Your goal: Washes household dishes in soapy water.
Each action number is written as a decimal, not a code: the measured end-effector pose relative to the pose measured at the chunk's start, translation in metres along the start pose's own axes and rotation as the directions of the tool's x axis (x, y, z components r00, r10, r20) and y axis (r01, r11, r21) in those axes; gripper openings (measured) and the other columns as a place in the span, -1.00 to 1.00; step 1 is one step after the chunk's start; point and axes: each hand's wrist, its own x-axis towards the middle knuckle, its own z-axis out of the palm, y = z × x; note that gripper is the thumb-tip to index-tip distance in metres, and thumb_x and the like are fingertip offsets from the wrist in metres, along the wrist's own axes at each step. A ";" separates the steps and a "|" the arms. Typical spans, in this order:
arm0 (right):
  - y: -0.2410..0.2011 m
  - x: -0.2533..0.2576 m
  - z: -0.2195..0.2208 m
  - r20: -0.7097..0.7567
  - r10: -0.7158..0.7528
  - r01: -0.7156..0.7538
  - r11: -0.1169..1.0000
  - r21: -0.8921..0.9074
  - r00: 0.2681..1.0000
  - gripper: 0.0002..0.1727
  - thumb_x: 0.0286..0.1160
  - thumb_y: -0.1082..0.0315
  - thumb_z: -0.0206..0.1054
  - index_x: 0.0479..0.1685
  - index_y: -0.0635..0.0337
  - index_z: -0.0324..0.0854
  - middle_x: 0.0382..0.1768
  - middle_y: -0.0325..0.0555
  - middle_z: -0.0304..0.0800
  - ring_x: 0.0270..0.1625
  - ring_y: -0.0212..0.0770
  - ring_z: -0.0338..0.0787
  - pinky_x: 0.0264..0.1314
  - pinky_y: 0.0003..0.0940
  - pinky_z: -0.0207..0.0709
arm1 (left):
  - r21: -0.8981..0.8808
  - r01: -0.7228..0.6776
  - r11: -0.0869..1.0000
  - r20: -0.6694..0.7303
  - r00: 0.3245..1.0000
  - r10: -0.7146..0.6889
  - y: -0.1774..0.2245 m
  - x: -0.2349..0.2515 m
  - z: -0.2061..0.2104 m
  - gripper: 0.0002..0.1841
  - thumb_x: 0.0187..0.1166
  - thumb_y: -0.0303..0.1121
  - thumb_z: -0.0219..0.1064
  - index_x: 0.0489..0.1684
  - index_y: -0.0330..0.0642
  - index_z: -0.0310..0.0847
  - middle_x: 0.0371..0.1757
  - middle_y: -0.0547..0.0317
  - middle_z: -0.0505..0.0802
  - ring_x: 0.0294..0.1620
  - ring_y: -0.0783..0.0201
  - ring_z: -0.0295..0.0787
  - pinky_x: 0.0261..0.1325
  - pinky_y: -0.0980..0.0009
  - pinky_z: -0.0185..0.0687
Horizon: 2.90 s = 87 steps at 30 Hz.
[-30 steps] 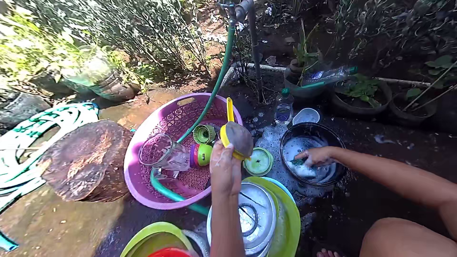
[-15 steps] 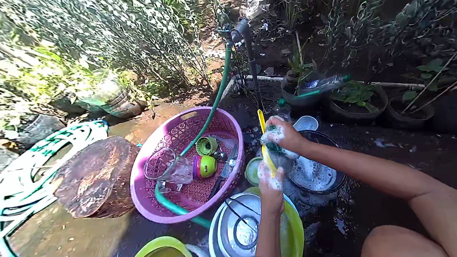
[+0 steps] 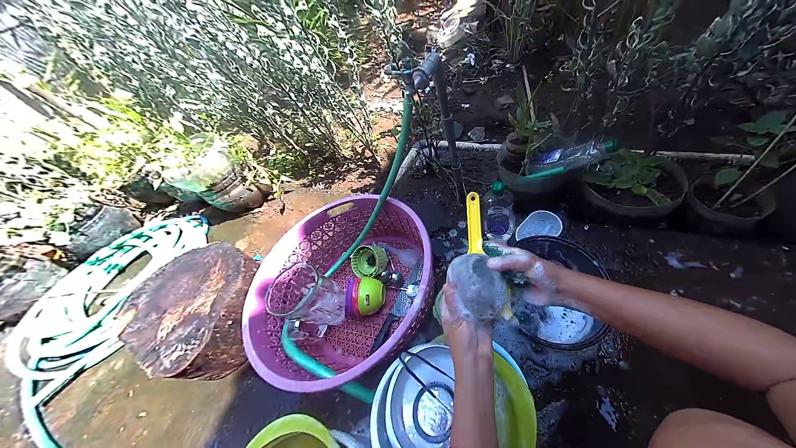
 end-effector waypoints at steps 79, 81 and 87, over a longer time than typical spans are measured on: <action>0.033 0.107 -0.007 -0.445 -0.104 -0.070 0.931 -0.359 0.890 -0.46 0.82 0.26 0.17 0.65 0.34 0.19 0.35 0.32 0.58 0.30 0.10 0.70 0.33 0.05 0.61 | 0.840 -0.533 -0.096 0.529 0.846 -0.064 0.127 0.190 -0.028 -0.62 0.87 -0.31 0.01 0.17 -0.44 0.70 -0.06 -0.33 0.84 0.02 -0.19 0.80 0.24 -0.19 0.58; 0.057 0.128 -0.009 -0.446 -0.001 -0.184 0.910 -0.371 0.895 -0.42 0.83 0.30 0.15 0.67 0.44 0.11 0.43 0.42 0.50 0.42 0.17 0.63 0.46 0.05 0.53 | 0.886 -0.412 -0.214 0.404 0.911 -0.080 0.125 0.222 -0.060 -0.66 0.83 -0.41 0.05 0.24 -0.49 0.67 0.15 -0.46 0.80 0.29 -0.35 0.72 0.44 -0.29 0.45; 0.046 0.151 -0.020 -0.315 0.196 -0.358 0.255 -0.898 0.929 -0.34 0.83 0.12 0.16 0.57 0.59 0.25 0.46 0.51 0.50 0.57 0.31 0.54 0.62 0.15 0.34 | 0.764 -0.383 -0.519 0.153 0.889 -0.431 0.075 0.265 -0.095 -0.58 0.77 -0.47 0.06 0.56 -0.40 0.47 0.54 -0.42 0.59 0.64 -0.31 0.45 0.65 -0.23 0.29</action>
